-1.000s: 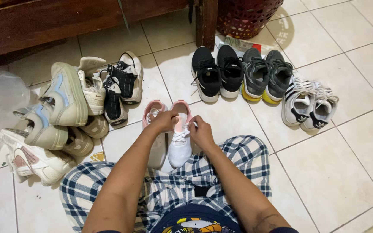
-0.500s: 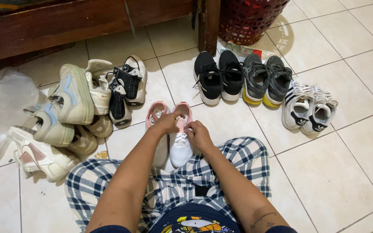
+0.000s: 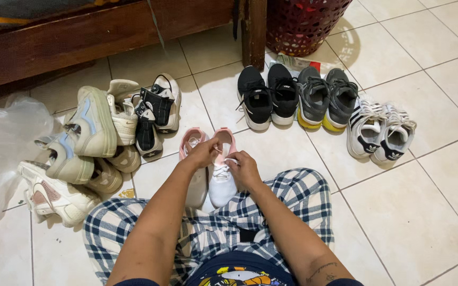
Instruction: The person sits on the floor and threads white shoelaces through the eyelets of a pink and white sneaker, then ties the laces into a bow. The person repeats the lacing and tying process on the second shoe.
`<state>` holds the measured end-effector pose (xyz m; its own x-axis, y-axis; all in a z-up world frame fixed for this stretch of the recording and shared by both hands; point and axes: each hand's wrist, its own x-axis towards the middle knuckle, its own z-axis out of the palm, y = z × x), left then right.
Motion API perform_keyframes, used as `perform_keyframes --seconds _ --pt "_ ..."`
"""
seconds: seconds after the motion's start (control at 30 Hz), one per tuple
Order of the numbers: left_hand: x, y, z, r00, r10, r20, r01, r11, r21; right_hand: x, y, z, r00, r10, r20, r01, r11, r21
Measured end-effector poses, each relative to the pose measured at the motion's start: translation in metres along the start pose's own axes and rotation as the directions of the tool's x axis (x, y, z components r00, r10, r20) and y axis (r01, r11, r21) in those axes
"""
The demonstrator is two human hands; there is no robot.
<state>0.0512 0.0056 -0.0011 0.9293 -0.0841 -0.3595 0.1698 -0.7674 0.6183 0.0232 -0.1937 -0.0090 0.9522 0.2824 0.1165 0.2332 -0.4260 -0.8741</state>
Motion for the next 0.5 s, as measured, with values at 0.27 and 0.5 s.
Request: perform_keyframes --seconds 0.27,0.5 --pt "0.02 -0.031 0.016 0.997 0.054 -0.05 -0.065 0.969 -0.238 -0.001 -0.006 -0.001 0.999 -0.009 -0.051 0.013 0.997 0.077" --pt "0.055 -0.071 0.043 0.996 0.094 -0.005 -0.086 0.886 -0.456 0.001 0.007 0.002 0.989 0.102 -0.107 -0.09 0.99 0.113"
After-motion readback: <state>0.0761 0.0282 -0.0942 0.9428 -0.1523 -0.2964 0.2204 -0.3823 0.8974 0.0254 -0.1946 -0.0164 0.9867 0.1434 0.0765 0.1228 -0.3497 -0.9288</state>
